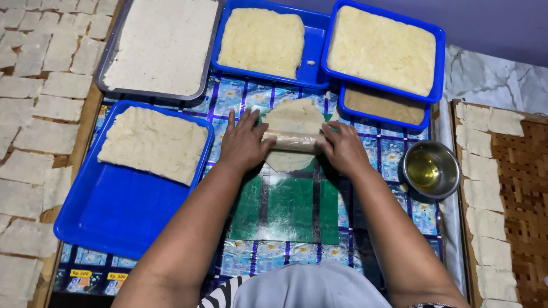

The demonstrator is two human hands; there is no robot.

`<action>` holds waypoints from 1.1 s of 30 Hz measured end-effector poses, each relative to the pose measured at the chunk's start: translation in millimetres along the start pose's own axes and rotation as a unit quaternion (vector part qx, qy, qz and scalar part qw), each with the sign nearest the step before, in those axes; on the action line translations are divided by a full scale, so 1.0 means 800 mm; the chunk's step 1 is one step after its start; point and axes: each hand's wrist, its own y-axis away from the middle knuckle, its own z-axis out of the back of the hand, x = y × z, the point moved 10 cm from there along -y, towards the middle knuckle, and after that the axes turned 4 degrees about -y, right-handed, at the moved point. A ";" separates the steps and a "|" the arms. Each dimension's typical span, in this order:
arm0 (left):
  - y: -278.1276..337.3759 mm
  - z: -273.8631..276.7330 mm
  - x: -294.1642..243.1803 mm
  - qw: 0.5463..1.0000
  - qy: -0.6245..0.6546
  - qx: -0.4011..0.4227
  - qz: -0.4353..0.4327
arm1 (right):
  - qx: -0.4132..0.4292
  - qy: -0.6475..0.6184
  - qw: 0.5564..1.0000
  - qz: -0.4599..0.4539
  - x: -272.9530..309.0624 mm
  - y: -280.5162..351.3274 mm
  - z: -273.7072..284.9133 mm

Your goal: Rolling out dough into thin sheets and cutting it into rectangular portions for further preparation.

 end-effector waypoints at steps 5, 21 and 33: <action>-0.055 0.022 -0.006 0.998 0.023 -0.008 0.053 | -0.023 0.032 0.997 -0.070 0.023 -0.037 0.010; 0.117 -0.005 -0.045 0.994 -0.010 -0.075 -0.079 | -0.123 0.030 0.992 0.011 0.148 0.139 0.052; 0.163 0.012 -0.056 0.983 0.046 -0.127 -0.128 | 0.002 -0.024 0.996 -0.090 0.092 0.165 0.084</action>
